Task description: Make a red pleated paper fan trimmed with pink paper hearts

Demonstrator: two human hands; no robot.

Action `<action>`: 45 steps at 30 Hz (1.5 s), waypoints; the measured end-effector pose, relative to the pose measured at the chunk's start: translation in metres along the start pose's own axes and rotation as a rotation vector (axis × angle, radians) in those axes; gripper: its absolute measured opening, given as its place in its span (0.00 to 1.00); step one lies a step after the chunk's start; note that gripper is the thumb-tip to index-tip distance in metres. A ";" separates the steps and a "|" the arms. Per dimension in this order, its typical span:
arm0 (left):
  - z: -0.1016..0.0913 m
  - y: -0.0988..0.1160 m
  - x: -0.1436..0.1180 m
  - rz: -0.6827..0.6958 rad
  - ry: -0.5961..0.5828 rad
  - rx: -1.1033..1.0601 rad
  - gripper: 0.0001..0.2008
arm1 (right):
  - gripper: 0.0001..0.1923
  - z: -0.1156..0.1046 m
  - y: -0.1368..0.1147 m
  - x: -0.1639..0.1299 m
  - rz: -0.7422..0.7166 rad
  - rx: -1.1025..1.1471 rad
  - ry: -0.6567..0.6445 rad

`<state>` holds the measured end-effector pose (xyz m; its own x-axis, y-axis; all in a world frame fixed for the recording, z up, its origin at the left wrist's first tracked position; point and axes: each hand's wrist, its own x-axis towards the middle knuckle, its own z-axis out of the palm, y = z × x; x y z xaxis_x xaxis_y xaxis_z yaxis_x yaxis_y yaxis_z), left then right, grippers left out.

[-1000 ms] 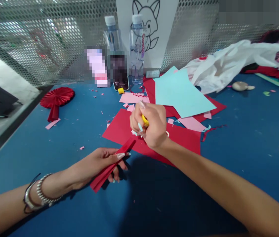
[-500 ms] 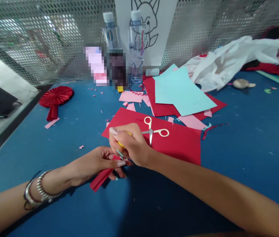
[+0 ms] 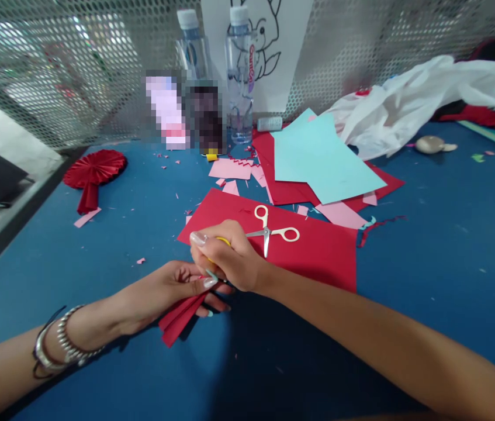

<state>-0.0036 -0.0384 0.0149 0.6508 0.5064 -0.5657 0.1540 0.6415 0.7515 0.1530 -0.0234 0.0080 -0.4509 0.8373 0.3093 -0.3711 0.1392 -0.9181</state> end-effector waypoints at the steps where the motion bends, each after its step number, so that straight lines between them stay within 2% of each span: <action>1: 0.000 0.000 0.000 0.005 0.001 -0.002 0.14 | 0.22 0.000 0.000 0.001 -0.001 -0.008 0.002; 13: 0.003 0.003 0.001 -0.037 0.024 0.006 0.17 | 0.23 -0.020 0.003 0.008 -0.053 -0.113 0.002; 18: 0.004 0.002 0.000 -0.031 0.056 0.030 0.19 | 0.23 -0.034 -0.016 0.015 -0.070 -0.150 0.123; 21: 0.006 0.003 0.000 -0.020 0.064 0.033 0.17 | 0.23 -0.026 -0.030 0.015 -0.044 -0.061 0.153; 23: 0.007 0.003 0.000 -0.017 0.072 0.027 0.15 | 0.23 -0.013 -0.032 0.012 -0.027 0.028 0.114; 26: 0.006 0.003 0.000 0.003 0.075 0.022 0.12 | 0.22 0.007 -0.026 0.006 0.032 0.053 -0.008; 29: 0.005 0.001 0.000 0.026 0.062 0.032 0.09 | 0.23 0.014 -0.015 0.003 0.054 0.053 -0.041; 40: 0.004 0.003 -0.001 -0.018 0.052 0.030 0.12 | 0.23 -0.009 0.000 0.007 0.040 0.044 0.017; 45: 0.004 0.005 0.000 -0.039 0.066 0.016 0.13 | 0.23 -0.017 0.003 0.009 -0.054 -0.077 0.029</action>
<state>0.0003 -0.0373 0.0203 0.5938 0.5185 -0.6152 0.1904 0.6523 0.7336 0.1616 -0.0064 0.0038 -0.4081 0.8420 0.3528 -0.3303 0.2241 -0.9169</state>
